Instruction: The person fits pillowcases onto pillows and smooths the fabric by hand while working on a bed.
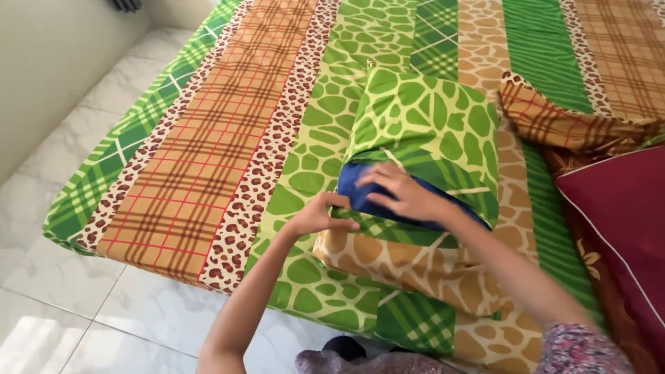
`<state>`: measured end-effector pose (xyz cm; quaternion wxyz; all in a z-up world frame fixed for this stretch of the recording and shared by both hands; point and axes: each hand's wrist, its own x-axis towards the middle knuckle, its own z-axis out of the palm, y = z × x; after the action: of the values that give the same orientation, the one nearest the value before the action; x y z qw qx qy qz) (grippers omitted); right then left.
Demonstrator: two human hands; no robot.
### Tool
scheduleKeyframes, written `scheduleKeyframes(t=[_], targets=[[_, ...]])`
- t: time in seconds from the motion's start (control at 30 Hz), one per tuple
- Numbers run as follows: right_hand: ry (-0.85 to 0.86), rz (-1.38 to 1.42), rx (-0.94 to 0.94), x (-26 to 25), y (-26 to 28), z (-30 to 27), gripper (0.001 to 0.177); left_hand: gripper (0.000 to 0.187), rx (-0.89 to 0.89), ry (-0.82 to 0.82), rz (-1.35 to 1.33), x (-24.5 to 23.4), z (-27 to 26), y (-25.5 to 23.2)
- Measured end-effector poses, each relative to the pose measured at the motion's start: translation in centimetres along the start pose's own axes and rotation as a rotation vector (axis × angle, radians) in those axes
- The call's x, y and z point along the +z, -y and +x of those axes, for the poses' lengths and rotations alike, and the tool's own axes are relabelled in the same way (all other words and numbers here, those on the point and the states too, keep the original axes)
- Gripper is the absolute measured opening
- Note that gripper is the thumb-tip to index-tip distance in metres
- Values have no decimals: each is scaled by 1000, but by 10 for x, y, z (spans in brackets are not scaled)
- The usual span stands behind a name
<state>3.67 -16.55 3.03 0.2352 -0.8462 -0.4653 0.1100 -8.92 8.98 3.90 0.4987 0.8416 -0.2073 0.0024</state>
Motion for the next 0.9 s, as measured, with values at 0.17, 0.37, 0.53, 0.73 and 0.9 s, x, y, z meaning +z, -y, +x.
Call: scheduleKeyframes(t=[0.17, 0.37, 0.53, 0.73, 0.9], targets=[[49, -75, -37, 91, -15, 19, 54, 32, -45, -52, -277, 2, 11, 9], [121, 797, 373, 14, -98, -45, 63, 31, -90, -292, -266, 27, 81, 9], [301, 340, 632, -47, -91, -199, 60, 28, -22, -167, 98, 84, 142, 0], [47, 160, 299, -13, -93, -279, 58, 29, 818, 363, 490, 200, 175, -34], [90, 232, 380, -7, -82, -264, 36, 41, 830, 605, 935, 233, 178, -31]])
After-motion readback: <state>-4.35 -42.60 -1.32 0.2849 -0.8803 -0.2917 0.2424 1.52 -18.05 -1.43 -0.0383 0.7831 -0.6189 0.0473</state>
